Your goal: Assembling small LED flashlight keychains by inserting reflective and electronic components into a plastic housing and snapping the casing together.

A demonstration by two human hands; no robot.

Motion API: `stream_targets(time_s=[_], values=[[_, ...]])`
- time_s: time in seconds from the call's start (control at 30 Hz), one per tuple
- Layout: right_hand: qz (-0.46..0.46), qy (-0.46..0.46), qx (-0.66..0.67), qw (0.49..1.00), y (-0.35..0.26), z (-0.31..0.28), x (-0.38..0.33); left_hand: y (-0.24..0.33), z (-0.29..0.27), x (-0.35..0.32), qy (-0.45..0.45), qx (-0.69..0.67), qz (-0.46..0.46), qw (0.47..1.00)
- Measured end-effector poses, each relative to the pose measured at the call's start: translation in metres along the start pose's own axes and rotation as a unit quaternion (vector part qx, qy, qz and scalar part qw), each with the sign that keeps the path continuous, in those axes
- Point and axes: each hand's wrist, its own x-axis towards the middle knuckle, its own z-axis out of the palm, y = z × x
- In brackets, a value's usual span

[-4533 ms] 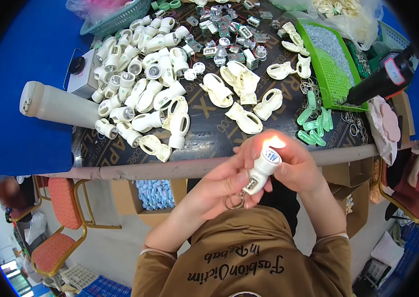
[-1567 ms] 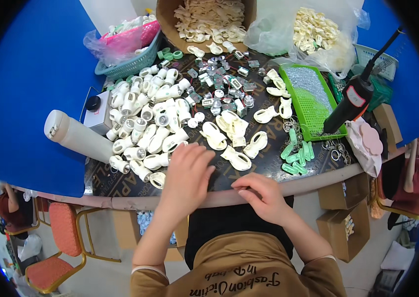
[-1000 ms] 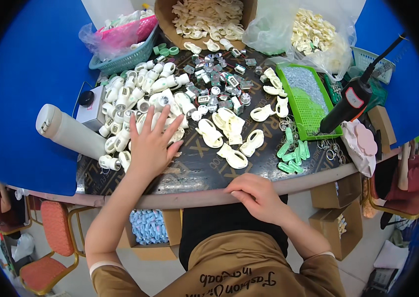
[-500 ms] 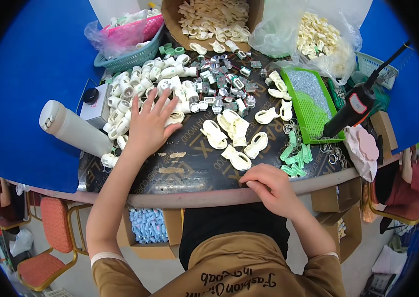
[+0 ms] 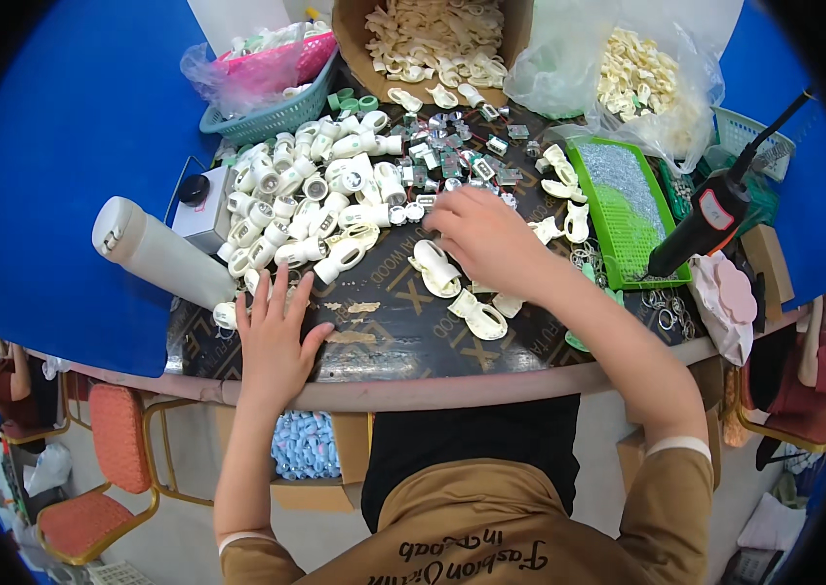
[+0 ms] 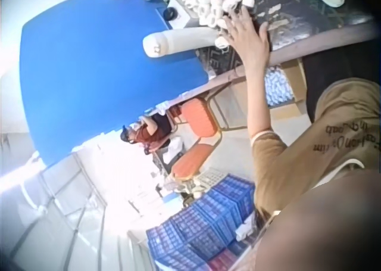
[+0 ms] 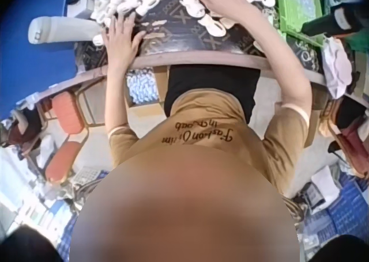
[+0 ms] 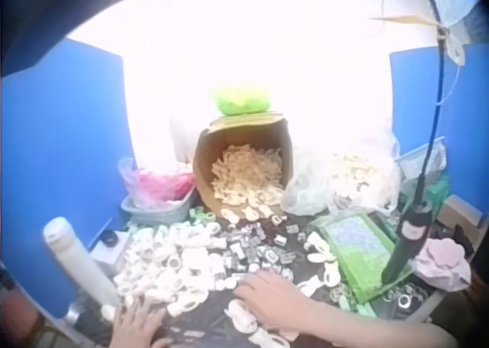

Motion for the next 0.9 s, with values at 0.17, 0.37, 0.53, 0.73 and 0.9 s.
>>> stream_targets(time_s=[0.17, 0.37, 0.53, 0.73, 0.9], values=[[-0.008, -0.064, -0.041, 0.997, 0.013, 0.025, 0.032, -0.003, 0.004, 0.000, 0.017, -0.032, -0.008, 0.999], [-0.001, -0.114, -0.033, 0.993, 0.024, 0.020, 0.017, -0.005, 0.005, 0.001, 0.034, -0.054, -0.014, 0.998], [0.007, -0.110, 0.000, 0.994, 0.011, -0.004, -0.013, -0.004, 0.005, 0.000, 0.033, -0.069, -0.034, 0.996], [0.014, -0.138, 0.020, 0.990, -0.002, -0.022, -0.033, -0.004, 0.006, 0.000, 0.045, -0.070, -0.031, 0.996], [0.052, -0.084, -0.045, 0.994, 0.017, -0.019, 0.026, -0.004, 0.006, -0.001, 0.044, -0.063, -0.031, 0.997]])
